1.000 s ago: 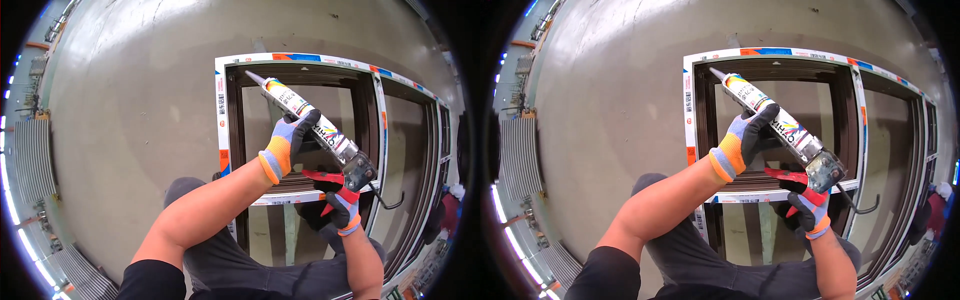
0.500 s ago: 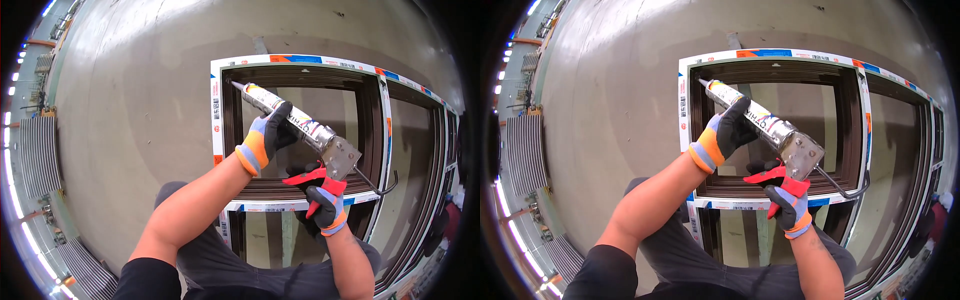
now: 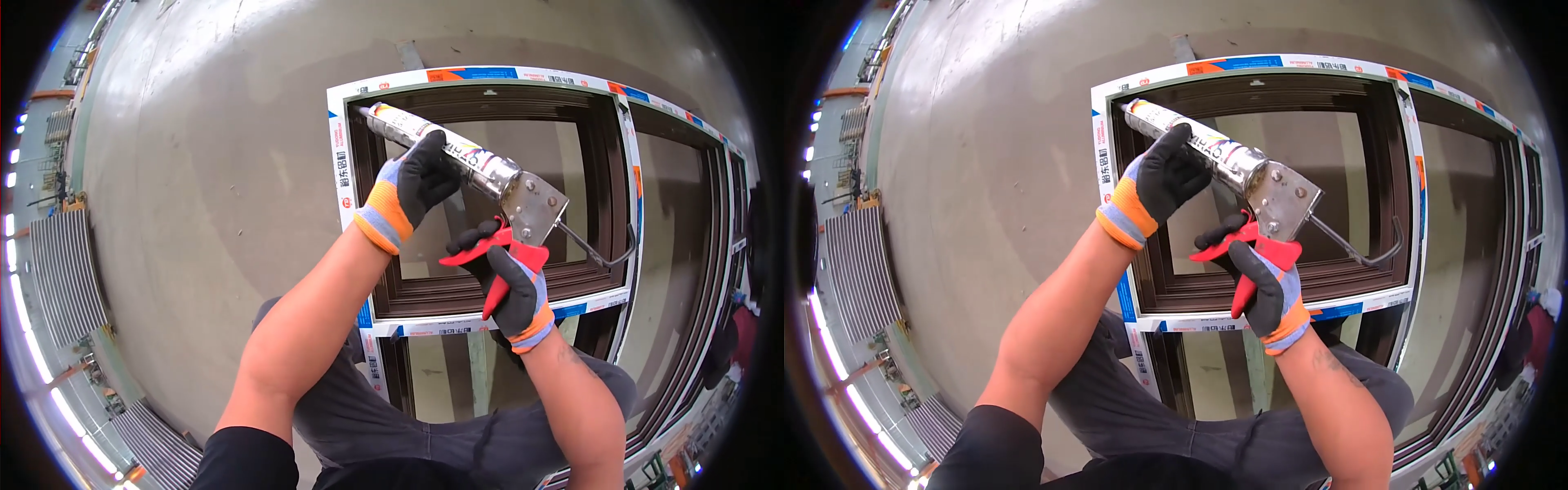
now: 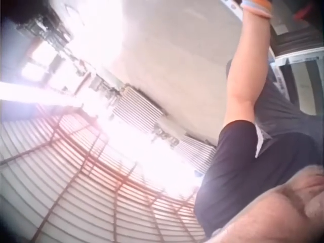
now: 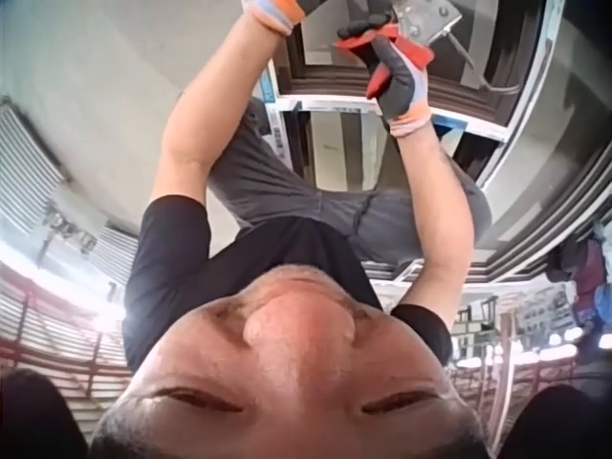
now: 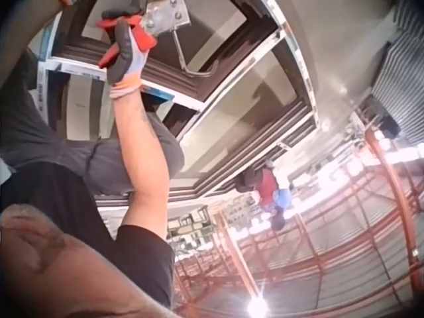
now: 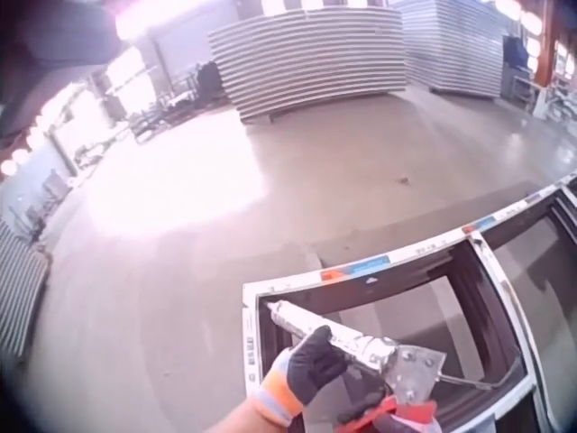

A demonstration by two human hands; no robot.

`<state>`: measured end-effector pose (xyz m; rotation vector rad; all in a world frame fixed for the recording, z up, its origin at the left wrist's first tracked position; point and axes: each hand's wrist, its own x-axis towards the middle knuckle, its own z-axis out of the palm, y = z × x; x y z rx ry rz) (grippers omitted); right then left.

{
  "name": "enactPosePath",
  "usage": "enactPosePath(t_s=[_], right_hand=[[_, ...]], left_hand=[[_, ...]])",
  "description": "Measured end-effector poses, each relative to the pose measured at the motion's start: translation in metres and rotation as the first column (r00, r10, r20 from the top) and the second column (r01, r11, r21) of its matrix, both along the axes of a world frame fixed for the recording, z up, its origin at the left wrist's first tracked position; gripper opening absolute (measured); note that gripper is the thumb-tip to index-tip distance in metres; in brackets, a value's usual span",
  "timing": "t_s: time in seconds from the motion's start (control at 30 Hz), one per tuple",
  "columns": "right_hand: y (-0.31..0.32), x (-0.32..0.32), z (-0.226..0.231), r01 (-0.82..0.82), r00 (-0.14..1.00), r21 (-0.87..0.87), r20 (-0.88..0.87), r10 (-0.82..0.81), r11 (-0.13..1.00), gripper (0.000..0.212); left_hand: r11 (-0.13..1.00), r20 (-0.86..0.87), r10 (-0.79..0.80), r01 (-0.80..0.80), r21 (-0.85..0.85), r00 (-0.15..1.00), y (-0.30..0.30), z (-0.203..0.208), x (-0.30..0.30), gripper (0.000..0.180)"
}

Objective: Applying sealant to window frame joints using a caulking gun.

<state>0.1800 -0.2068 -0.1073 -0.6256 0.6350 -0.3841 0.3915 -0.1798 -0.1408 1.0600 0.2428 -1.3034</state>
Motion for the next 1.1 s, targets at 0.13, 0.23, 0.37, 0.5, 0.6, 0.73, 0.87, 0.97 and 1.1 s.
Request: enactPosePath(t_s=[0.13,0.23,0.37,0.5,0.6,0.73,0.87,0.97,1.1], right_hand=[[-0.001,0.007,0.0,-0.005,1.0,-0.047,-0.013,0.005,0.999,0.029],[0.003,0.013,0.004,0.04,0.999,0.001,-0.031,-0.04,0.999,0.027],[0.002,0.019,0.001,0.085,0.996,0.064,-0.031,-0.083,0.994,0.027],[0.004,0.021,-0.003,0.116,0.992,0.058,-0.049,-0.113,0.992,0.028],[0.003,0.023,-0.001,0.111,0.992,0.014,-0.053,-0.111,0.994,0.027],[0.001,0.025,-0.002,0.087,0.992,-0.069,-0.086,-0.093,0.994,0.026],[-0.003,0.021,-0.005,0.086,0.993,-0.084,-0.071,-0.092,0.993,0.028],[-0.003,0.022,0.0,0.057,0.992,-0.116,-0.105,-0.07,0.992,0.027],[-0.003,0.02,0.005,0.067,0.988,-0.135,-0.129,-0.085,0.989,0.028]], left_hand=[[1.0,0.033,-0.009,0.009,0.0,0.999,-0.001,0.007,0.005,0.034],[1.0,0.012,-0.008,0.008,0.0,1.0,-0.001,0.007,0.007,0.035],[1.0,0.017,-0.003,0.002,0.028,1.0,0.0,0.002,0.01,0.038],[1.0,0.026,-0.024,0.023,0.019,0.999,0.001,0.0,0.011,0.04],[1.0,0.021,-0.019,0.019,0.021,1.0,0.0,-0.001,0.011,0.036],[1.0,0.029,-0.027,0.026,0.014,0.999,0.001,-0.002,0.013,0.031],[0.999,0.01,-0.034,0.034,0.027,0.999,-0.002,0.003,0.01,0.029],[0.999,0.008,-0.035,0.035,-0.01,0.999,0.002,-0.001,0.011,0.031],[0.998,-0.022,-0.048,0.048,-0.028,0.999,0.0,-0.001,0.01,0.032]])
